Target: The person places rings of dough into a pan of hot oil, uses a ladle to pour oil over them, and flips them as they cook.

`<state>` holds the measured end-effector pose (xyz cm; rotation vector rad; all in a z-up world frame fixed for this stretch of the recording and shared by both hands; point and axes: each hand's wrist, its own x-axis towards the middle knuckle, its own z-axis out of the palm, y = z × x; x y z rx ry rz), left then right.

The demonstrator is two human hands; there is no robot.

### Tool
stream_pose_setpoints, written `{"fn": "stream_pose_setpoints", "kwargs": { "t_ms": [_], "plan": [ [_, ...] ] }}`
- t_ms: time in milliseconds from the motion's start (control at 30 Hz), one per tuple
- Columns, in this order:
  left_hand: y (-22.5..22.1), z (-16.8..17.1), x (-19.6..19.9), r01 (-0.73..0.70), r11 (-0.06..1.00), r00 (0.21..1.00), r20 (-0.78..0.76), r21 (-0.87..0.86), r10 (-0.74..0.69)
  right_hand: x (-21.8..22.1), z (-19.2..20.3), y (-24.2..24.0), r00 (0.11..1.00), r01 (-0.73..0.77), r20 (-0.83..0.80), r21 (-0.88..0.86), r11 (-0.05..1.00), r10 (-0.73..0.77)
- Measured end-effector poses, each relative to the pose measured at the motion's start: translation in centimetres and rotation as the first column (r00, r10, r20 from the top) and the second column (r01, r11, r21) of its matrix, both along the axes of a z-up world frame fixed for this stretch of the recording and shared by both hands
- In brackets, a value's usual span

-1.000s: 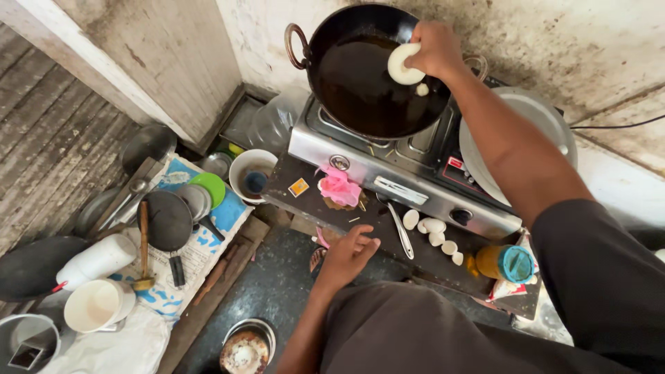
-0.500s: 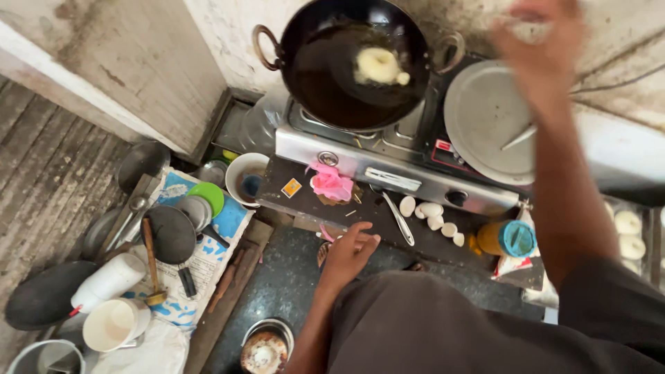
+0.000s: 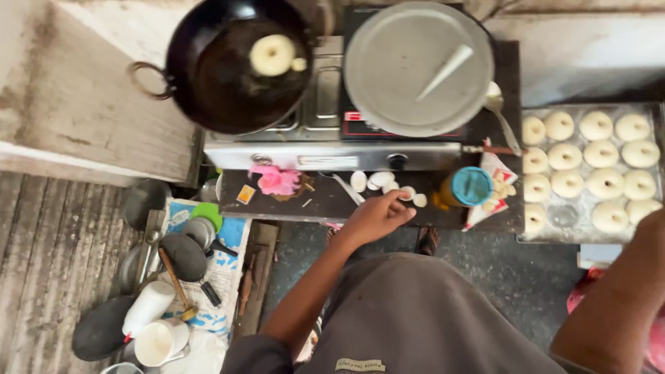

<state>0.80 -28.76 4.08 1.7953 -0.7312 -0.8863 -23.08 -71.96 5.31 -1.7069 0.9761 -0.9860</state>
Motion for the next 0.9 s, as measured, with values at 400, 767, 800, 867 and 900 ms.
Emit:
{"fn": "stream_pose_setpoints", "kwargs": {
  "t_ms": [400, 767, 800, 867, 900],
  "plan": [
    [-22.2, -0.2, -8.4, 0.231, 0.973, 0.972, -0.039, 0.010, -0.231, -10.0, -26.5, -12.6, 0.986, 0.146, -0.046, 0.694, 0.705, -0.160],
    [-38.9, -1.1, -11.6, 0.432, 0.876, 0.902, -0.129, 0.214, -0.413, -8.5, -38.9, -12.0, 0.874, 0.215, -0.482, 0.273, 0.938, -0.060],
    [-40.7, -2.6, -11.4, 0.453, 0.860, 0.891, -0.091, 0.233, -0.444, -8.0, -39.3, -11.8, 0.852, 0.080, -0.524, 0.144, 0.986, 0.007],
    [-43.8, -6.1, -11.5, 0.461, 0.828, 0.879, -0.034, 0.319, -0.476, -7.4, -39.7, -10.5, 0.820, 0.083, -0.571, 0.171, 0.982, 0.030],
    [-45.4, -8.3, -11.4, 0.449, 0.804, 0.867, 0.028, 0.390, -0.498, -7.2, -39.7, -9.7, 0.786, 0.070, -0.616, 0.185, 0.980, 0.060]
  ]
}}
